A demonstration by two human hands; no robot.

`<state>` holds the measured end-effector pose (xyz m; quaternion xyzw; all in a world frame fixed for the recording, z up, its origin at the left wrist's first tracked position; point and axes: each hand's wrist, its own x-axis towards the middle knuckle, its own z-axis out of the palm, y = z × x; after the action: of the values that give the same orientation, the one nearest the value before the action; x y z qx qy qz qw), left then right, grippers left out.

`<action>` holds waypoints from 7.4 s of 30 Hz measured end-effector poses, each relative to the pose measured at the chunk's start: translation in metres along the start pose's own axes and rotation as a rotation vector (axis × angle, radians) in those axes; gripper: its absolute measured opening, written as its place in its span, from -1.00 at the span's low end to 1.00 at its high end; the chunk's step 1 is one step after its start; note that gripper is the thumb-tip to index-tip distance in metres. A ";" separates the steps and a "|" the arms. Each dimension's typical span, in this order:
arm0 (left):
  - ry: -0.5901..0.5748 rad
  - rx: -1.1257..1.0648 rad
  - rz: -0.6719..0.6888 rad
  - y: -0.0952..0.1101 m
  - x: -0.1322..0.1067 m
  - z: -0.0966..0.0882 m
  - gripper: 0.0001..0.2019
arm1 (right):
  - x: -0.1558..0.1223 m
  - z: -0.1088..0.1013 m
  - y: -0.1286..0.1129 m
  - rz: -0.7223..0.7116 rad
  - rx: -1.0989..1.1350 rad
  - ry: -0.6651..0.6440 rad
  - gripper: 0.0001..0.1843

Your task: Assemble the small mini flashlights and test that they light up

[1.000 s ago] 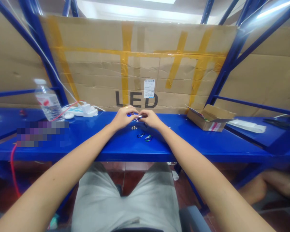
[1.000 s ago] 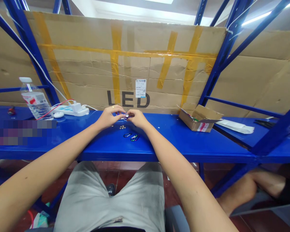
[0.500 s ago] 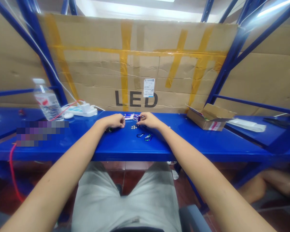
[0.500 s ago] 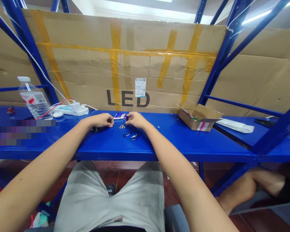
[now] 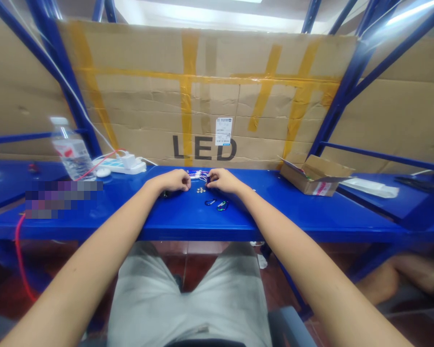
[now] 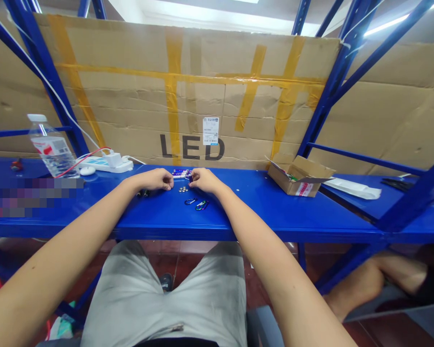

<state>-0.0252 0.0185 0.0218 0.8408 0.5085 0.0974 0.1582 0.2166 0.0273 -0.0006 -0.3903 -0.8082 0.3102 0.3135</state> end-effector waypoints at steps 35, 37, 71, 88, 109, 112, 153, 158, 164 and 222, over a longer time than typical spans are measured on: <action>0.573 -0.041 0.444 0.048 0.004 0.029 -0.86 | -0.001 -0.004 -0.002 -0.122 -0.046 0.056 -0.82; 0.563 -0.044 0.441 0.048 0.005 0.029 -0.86 | 0.000 -0.004 -0.001 -0.125 -0.026 0.051 -0.80; 0.460 -0.846 0.145 0.033 0.027 0.039 -0.80 | -0.007 -0.019 -0.010 -0.004 -0.125 0.188 -0.90; 0.502 -0.355 0.274 0.039 0.010 0.039 -0.77 | -0.011 -0.015 -0.015 -0.196 -0.035 0.187 -0.87; 0.601 0.152 0.374 0.051 0.005 0.043 -0.80 | -0.013 -0.013 -0.015 -0.048 0.150 0.059 -0.84; 0.602 0.211 0.401 0.052 0.002 0.044 -0.82 | -0.015 -0.016 -0.016 0.003 0.265 0.016 -0.82; 0.642 0.044 0.545 0.053 0.005 0.044 -0.89 | -0.017 -0.022 -0.027 0.365 0.703 -0.146 -0.76; 0.639 0.097 0.580 0.051 0.006 0.044 -0.86 | -0.015 -0.025 -0.028 0.446 0.785 -0.201 -0.78; 0.632 0.128 0.603 0.050 0.007 0.043 -0.82 | -0.015 -0.023 -0.028 0.455 0.759 -0.205 -0.77; 0.662 -0.054 0.321 0.039 0.012 0.038 -0.91 | -0.038 -0.058 -0.029 0.313 -0.241 -0.520 -0.76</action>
<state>0.0251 0.0062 0.0007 0.8283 0.3908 0.4013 -0.0100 0.2665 -0.0043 0.0468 -0.4517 -0.8224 0.3459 -0.0034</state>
